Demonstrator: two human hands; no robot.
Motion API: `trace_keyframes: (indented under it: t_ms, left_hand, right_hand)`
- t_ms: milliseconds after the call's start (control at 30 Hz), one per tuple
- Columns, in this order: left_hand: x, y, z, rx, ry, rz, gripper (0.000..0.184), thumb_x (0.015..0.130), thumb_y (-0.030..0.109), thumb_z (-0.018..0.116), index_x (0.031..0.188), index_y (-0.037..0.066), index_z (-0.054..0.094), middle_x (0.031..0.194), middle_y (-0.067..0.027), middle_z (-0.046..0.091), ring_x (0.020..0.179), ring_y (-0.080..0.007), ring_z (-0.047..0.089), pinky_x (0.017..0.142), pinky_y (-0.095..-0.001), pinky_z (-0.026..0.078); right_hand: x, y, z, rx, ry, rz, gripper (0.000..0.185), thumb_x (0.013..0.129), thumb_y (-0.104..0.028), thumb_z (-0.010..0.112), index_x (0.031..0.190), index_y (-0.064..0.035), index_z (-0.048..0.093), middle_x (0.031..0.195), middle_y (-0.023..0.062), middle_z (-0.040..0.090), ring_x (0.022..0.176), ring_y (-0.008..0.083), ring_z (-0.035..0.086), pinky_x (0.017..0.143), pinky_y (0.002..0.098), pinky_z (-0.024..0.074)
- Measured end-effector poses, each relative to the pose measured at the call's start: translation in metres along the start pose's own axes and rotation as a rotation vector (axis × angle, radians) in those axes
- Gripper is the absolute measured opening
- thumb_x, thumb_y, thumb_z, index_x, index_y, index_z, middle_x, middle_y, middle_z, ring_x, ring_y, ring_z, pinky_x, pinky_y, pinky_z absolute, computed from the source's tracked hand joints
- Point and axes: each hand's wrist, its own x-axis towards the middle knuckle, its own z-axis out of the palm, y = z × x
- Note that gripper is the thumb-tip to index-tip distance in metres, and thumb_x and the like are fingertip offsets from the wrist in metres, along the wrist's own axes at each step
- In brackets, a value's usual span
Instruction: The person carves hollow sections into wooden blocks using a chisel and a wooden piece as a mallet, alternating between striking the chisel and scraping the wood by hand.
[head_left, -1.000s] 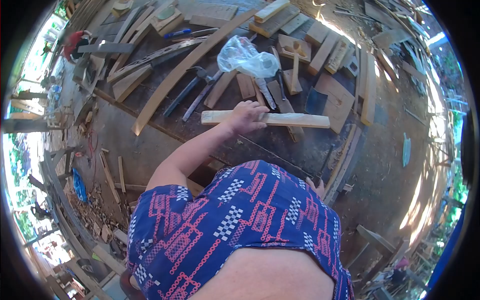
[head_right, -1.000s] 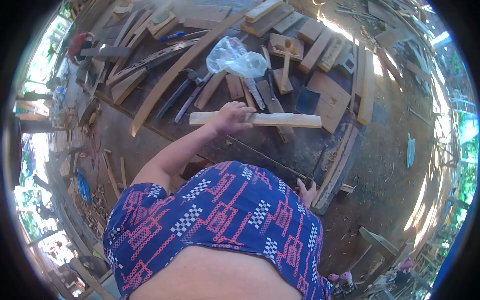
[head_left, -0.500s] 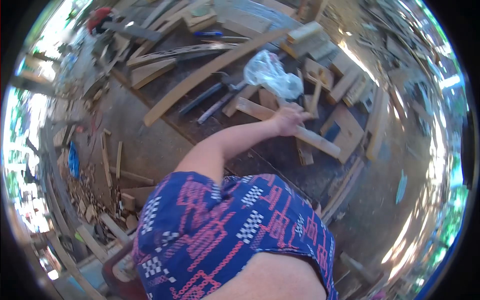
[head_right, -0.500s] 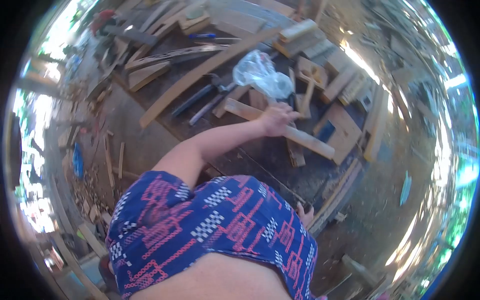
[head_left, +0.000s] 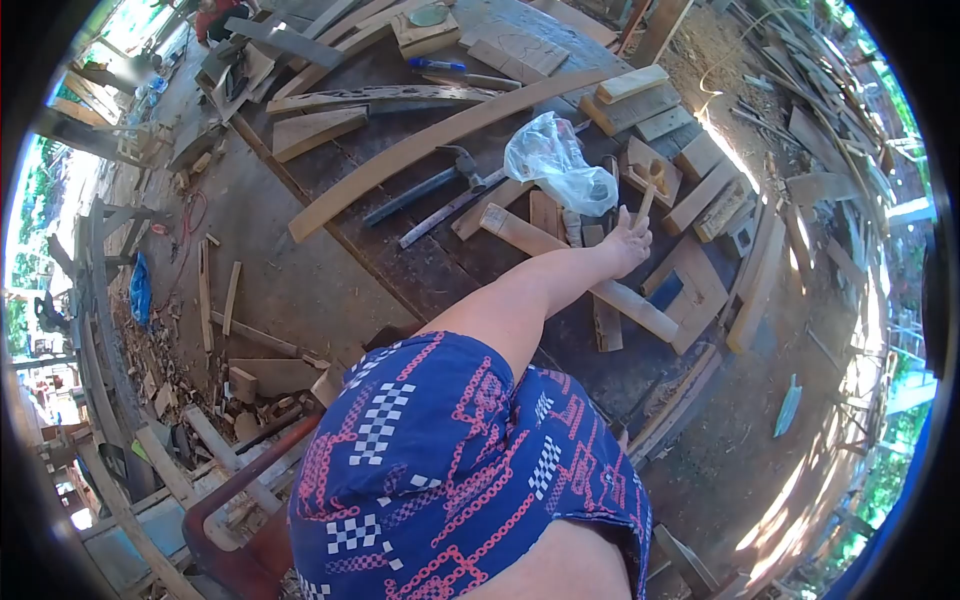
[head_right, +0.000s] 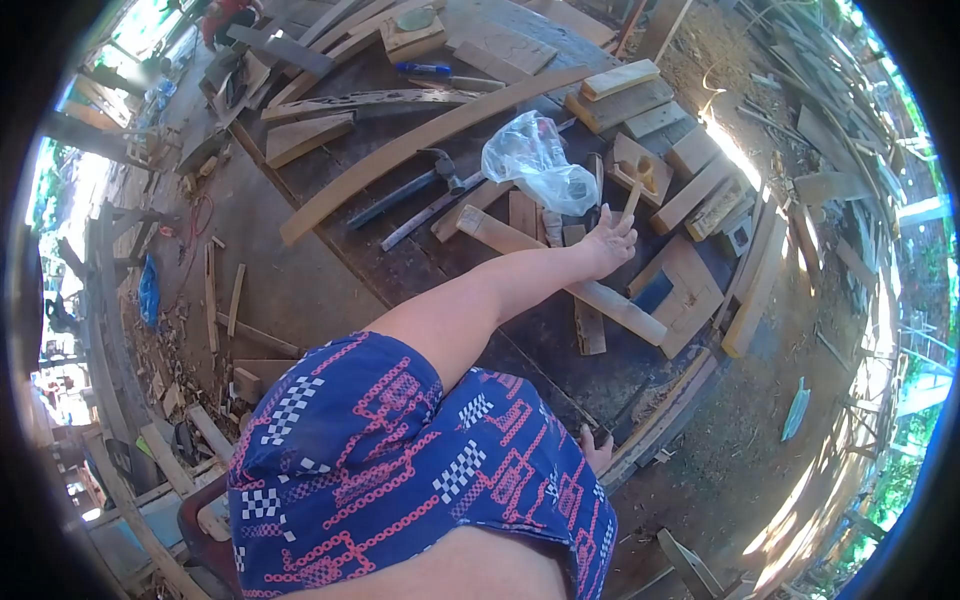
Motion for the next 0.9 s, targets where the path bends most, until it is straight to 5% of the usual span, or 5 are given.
trace_keyframes:
  t_ms: [200,333,433,533,900]
  left_hand:
    - [-0.012,-0.017,-0.025,0.01,0.086,0.086,0.034,0.078,0.02,0.062,0.111,0.012,0.06,0.117,-0.007,0.057,0.129,-0.0317,0.04,0.096,-0.0693,0.03]
    - [-0.02,-0.04,-0.025,-0.682,0.485,0.011,0.036,0.066,0.028,0.072,0.094,0.009,0.058,0.087,-0.0119,0.062,0.094,-0.0374,0.06,0.079,-0.0398,0.05]
    - [-0.052,-0.046,-0.037,-1.386,0.404,-0.296,0.051,0.078,0.014,0.07,0.124,0.005,0.051,0.102,-0.0075,0.061,0.09,-0.0181,0.062,0.078,-0.0324,0.051]
    - [-0.082,-0.059,-0.023,-2.143,0.302,-0.135,0.057,0.073,-0.002,0.066,0.126,0.006,0.047,0.118,-0.0083,0.056,0.108,-0.0206,0.058,0.089,-0.0367,0.051]
    - [-0.091,-0.047,-0.011,-2.308,0.166,-0.424,0.045,0.082,0.016,0.067,0.12,0.005,0.048,0.11,-0.0132,0.06,0.089,-0.0236,0.066,0.078,-0.0402,0.057]
  right_hand:
    - [0.005,0.01,-0.003,-0.005,-0.013,-0.024,0.026,0.079,-0.012,0.073,0.094,-0.0007,0.056,0.072,0.0054,0.06,0.054,0.0125,0.055,0.048,0.027,0.0442]
    - [-0.028,-0.05,0.013,-0.037,0.016,-0.142,0.024,0.078,-0.011,0.072,0.093,-0.0016,0.055,0.072,0.0058,0.059,0.052,0.0137,0.055,0.046,0.028,0.0445]
    - [-0.032,-0.055,0.012,-0.017,0.006,-0.04,0.025,0.078,-0.011,0.071,0.095,-0.0027,0.055,0.07,0.0045,0.057,0.05,0.0139,0.053,0.044,0.0279,0.0449]
    - [-0.037,-0.058,0.013,0.111,-0.029,-0.022,0.027,0.078,-0.011,0.071,0.097,-0.0037,0.054,0.068,0.0033,0.054,0.05,0.0131,0.052,0.042,0.0272,0.0458]
    - [-0.026,-0.033,0.012,0.229,-0.03,-0.01,0.029,0.076,-0.016,0.074,0.094,-0.0024,0.055,0.069,0.0045,0.055,0.052,0.0115,0.054,0.041,0.0269,0.0487]
